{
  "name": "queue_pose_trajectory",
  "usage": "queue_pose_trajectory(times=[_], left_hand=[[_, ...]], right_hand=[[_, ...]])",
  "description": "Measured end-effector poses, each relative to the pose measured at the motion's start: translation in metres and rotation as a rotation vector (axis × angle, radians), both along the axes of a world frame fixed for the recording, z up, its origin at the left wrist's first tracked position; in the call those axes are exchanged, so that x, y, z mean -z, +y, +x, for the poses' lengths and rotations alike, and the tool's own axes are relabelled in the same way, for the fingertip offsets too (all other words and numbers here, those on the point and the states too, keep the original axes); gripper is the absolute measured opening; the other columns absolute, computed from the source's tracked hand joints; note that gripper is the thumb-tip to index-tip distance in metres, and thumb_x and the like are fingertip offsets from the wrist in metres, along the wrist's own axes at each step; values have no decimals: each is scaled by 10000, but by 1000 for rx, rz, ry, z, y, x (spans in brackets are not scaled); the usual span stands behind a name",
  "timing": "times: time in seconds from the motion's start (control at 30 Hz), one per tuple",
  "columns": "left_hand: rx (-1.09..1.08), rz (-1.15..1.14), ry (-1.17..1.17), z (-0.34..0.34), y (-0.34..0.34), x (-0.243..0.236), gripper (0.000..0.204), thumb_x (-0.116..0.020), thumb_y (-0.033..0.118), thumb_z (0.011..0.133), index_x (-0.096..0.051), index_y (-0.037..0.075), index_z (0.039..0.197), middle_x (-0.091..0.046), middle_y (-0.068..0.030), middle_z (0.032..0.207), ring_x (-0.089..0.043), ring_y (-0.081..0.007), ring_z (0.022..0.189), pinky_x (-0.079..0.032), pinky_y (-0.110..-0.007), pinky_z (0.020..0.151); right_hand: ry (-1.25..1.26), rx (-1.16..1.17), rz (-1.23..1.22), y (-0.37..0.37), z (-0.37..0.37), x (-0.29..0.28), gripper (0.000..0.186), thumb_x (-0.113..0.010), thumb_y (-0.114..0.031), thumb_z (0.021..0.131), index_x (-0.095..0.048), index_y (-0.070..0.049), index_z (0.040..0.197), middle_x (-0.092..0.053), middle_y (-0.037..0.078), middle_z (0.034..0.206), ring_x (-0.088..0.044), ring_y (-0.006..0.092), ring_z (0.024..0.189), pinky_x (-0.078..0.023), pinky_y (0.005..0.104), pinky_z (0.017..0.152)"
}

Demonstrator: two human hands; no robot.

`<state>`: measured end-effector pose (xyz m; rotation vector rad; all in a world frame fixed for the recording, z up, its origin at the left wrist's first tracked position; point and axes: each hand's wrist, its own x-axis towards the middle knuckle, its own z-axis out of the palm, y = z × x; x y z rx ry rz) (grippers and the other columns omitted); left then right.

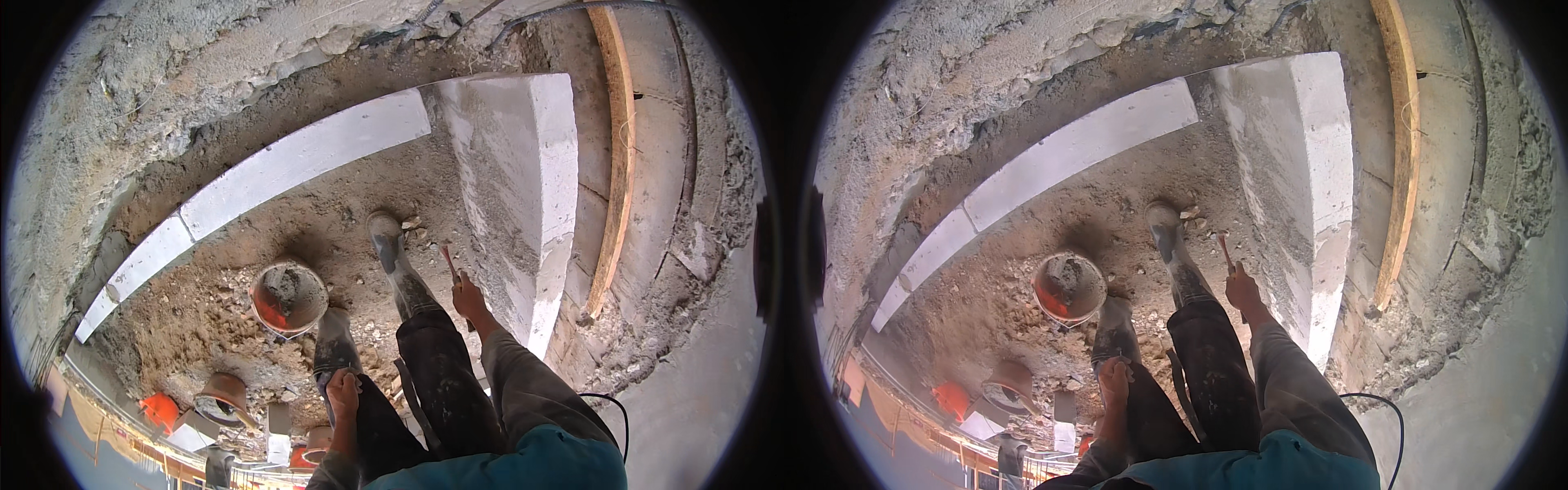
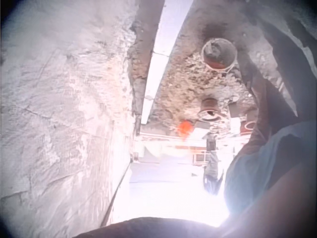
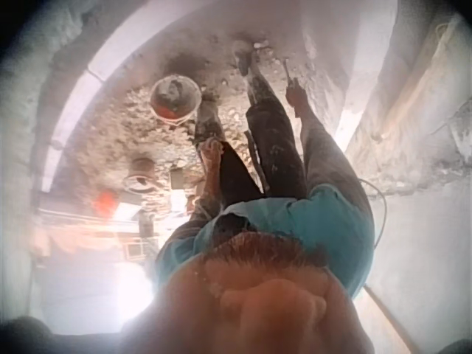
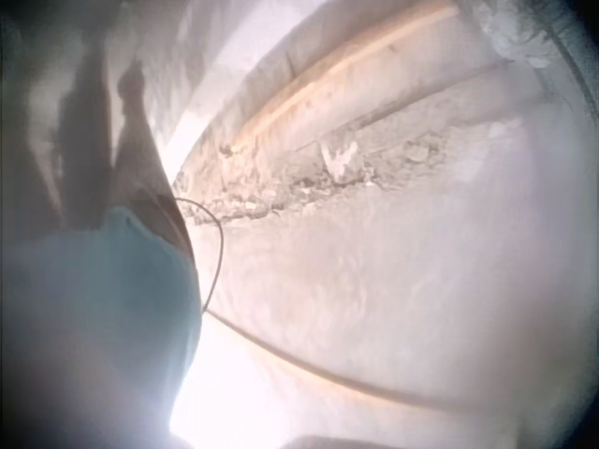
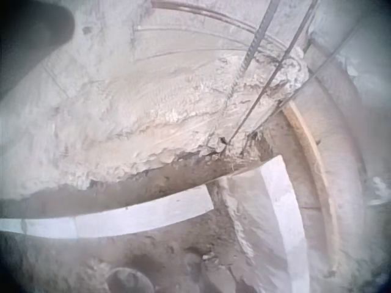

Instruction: The person places white concrete blocks onto a curved wall structure, using a trowel to apply cement mortar and a hammer to secure the blocks in place. The person also scoops cement from a bucket and spreads it along the wall's edge.

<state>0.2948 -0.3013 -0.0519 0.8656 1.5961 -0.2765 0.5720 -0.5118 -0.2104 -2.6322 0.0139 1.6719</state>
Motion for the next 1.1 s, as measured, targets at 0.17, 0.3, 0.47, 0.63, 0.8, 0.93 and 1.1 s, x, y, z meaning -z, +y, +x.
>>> queue_pose_trajectory(times=[0.17, 0.3, 0.47, 0.63, 0.8, 0.93, 1.1], left_hand=[[167, 118, 81, -1, 9, -18, 186, -489, 80, 862, -662, 10, 854, -597, -44, 648, -548, -98, 547, -456, -244, 503], [325, 183, 128, 4, 20, -14, 193, -488, 74, 857, -665, -2, 869, -625, -76, 674, -600, -126, 590, -488, -268, 545], [675, 365, 79, 14, 21, 3, 189, -492, 50, 829, -662, -25, 858, -643, -129, 701, -636, -207, 597, -501, -320, 563], [648, 292, 102, 13, 22, -2, 182, -499, 41, 813, -664, -26, 850, -649, -144, 722, -644, -232, 607, -507, -334, 579], [576, 251, 97, 1, 17, -9, 174, -513, 42, 815, -669, -21, 858, -661, -132, 735, -656, -230, 611, -519, -333, 593], [599, 327, 86, 16, 19, 6, 193, -502, 55, 820, -676, -24, 849, -653, -129, 697, -639, -202, 584, -500, -320, 562], [648, 288, 86, 10, 24, -3, 183, -509, 36, 823, -675, -22, 872, -670, -132, 740, -659, -233, 617, -522, -339, 598]], right_hand=[[-329, -12, 396, 53, 40, 15, 593, -533, -157, 916, -318, -55, 1458, -622, 274, 952, -625, 455, 851, -498, 524, 769], [-631, -171, 593, 121, 149, 120, 600, -526, -157, 931, -294, -77, 1479, -588, 268, 993, -618, 425, 837, -506, 512, 762], [-545, -243, 414, 204, 243, 160, 548, -488, -252, 977, -309, -174, 1490, -615, 294, 966, -622, 432, 900, -499, 490, 793], [-432, -201, 379, 135, 179, 175, 569, -485, -251, 973, -282, -202, 1502, -640, 261, 805, -644, 423, 778, -512, 501, 736], [-539, -258, 521, 139, 196, 157, 588, -511, -219, 962, -280, -200, 1502, -654, 246, 838, -641, 421, 777, -514, 505, 735], [-607, -285, 532, 156, 210, 151, 557, -521, -223, 961, -328, -179, 1481, -648, 262, 858, -635, 427, 779, -508, 512, 737], [-563, -126, 484, 189, 197, 141, 597, -535, -207, 944, -311, -287, 1491, -651, 257, 937, -640, 417, 849, -519, 495, 749]])
